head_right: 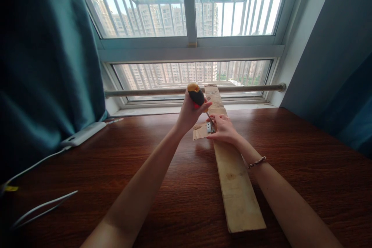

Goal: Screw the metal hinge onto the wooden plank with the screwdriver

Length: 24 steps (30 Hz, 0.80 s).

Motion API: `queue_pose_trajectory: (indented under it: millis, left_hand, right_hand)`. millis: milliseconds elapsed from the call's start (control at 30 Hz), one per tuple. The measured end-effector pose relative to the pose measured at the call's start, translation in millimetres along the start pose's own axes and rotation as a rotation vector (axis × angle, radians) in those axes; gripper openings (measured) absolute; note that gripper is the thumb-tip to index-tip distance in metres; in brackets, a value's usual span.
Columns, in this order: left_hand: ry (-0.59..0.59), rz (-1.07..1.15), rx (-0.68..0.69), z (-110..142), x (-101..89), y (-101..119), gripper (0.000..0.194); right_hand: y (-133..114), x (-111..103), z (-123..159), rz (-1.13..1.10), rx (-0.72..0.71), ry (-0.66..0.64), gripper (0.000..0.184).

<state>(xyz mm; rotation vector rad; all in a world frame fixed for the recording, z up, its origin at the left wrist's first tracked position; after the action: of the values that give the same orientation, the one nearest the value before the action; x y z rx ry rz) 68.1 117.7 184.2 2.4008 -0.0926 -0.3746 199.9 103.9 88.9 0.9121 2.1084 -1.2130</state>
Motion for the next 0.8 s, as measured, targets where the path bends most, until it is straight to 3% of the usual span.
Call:
queue_pose_trajectory:
  millis: [367, 800]
  left_hand:
    - [0.085, -0.084, -0.069, -1, -8.6, -9, 0.032]
    - [0.089, 0.191, -0.177, -6, -15.2, -5, 0.033]
  right_hand:
    - [-3, 3, 0, 0.052, -0.007, -0.055, 0.079]
    - [-3, 5, 2, 0.062, -0.05, -0.095, 0.083]
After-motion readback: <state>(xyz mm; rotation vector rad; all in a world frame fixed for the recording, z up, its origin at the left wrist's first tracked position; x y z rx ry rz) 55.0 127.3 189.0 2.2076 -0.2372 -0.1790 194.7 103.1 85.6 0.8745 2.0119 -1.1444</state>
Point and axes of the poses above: each hand's wrist, its own z-axis away from the middle knuckle, its own x-axis out of the palm, y = z × x, the point moved 6 cm from there along -z, towards the middle knuckle, and after that the axes turned 13 degrees about -z, right-handed, at the moved point
